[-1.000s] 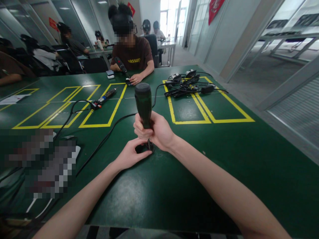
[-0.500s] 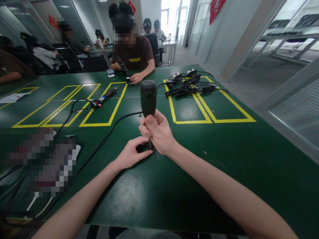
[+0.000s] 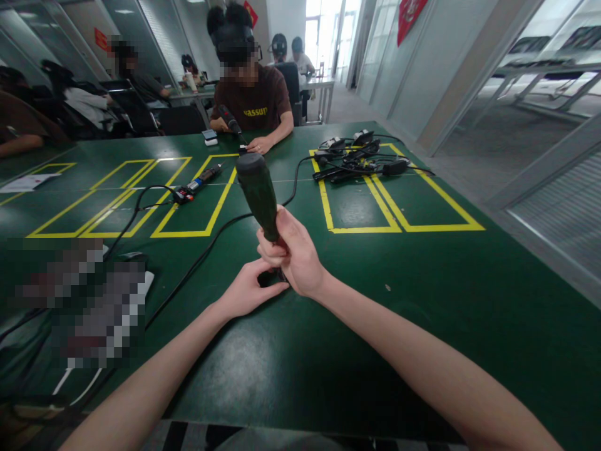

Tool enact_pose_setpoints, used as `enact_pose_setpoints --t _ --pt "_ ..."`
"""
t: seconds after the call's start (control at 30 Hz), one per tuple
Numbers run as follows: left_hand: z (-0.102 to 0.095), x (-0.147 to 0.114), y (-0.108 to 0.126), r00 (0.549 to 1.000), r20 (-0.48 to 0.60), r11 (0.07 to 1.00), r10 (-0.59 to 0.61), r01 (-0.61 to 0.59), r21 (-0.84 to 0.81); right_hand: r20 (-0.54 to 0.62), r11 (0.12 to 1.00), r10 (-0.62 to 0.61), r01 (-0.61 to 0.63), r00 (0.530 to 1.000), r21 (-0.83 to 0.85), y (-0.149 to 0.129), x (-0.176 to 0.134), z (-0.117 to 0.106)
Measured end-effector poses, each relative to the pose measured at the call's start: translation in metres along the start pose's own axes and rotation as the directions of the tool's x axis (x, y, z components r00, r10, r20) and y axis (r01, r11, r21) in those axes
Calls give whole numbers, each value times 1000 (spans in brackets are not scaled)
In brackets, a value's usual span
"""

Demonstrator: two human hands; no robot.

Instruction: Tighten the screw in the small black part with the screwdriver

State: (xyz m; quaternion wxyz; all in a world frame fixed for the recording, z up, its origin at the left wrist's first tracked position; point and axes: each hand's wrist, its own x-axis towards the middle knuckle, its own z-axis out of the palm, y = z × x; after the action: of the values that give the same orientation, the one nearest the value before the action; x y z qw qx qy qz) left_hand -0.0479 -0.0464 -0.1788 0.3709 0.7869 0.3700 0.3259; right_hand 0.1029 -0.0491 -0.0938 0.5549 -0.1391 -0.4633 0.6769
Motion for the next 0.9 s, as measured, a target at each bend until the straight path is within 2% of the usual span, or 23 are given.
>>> enact_pose_setpoints --t 0.13,0.23,0.5,0.67,0.9 --pt "0 0 -1 1000 -6 1000 -3 3 4 35 999 -37 36 999 13 0 -3 -2" --pt "1 0 -1 1000 -11 1000 -2 2 3 17 998 -60 60 998 -9 2 -3 -4" --pt "2 0 0 1000 -4 999 21 -21 -28 32 997 -40 42 999 -69 4 -6 -2" --pt "1 0 -2 1000 -5 1000 0 0 -9 49 997 -75 76 996 -29 3 -4 -4" --pt "1 0 -1 1000 -3 1000 -3 3 -3 12 998 -55 55 998 -32 5 -4 -5"
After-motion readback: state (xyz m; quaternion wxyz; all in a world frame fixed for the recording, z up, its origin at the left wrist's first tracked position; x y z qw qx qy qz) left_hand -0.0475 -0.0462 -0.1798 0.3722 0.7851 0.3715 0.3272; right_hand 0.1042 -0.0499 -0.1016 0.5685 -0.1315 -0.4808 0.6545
